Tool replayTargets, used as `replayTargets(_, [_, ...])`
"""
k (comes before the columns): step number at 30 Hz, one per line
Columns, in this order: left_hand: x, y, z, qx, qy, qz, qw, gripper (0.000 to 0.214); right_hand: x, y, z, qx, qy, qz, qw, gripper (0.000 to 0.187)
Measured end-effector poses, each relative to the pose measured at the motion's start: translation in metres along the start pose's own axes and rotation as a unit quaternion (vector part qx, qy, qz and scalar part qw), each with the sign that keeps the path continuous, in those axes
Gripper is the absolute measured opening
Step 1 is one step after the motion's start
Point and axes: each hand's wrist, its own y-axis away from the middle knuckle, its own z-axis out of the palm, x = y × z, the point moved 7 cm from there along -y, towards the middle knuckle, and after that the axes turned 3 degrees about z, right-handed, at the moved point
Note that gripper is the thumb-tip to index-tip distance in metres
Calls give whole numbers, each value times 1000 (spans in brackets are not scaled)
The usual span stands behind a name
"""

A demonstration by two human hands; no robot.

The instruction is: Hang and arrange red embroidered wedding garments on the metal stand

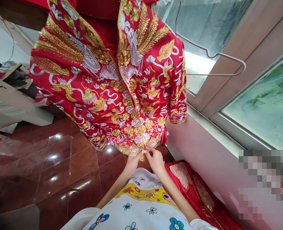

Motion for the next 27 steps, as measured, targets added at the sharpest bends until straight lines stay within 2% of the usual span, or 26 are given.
replayTargets(2, [2, -1, 0, 3, -3, 16, 1000, 49, 1, 0, 2, -11, 0, -6, 1000, 27])
replayTargets(8, [5, -3, -9, 42, -20, 54, 997, 50, 5, -1, 10, -23, -103, 8, 994, 28])
replayTargets(13, [1, -4, -15, 45, -8, 42, 998, 48, 10, -8, 24, -91, -168, 77, 979, 26])
replayTargets(16, [2, -6, -19, 38, -11, 46, 998, 50, 15, -12, 29, -105, -180, 127, 970, 19])
replayTargets(19, [3, -10, -23, 26, -35, 56, 998, 45, 16, -14, 33, -119, -181, 157, 963, 21])
replayTargets(23, [-1, -25, -32, 20, -95, 51, 994, 36, 9, -17, 46, -150, -202, 201, 947, 22])
replayTargets(27, [-5, -48, -39, 18, -116, 49, 992, 36, -15, -35, 55, -131, -212, 236, 939, 20])
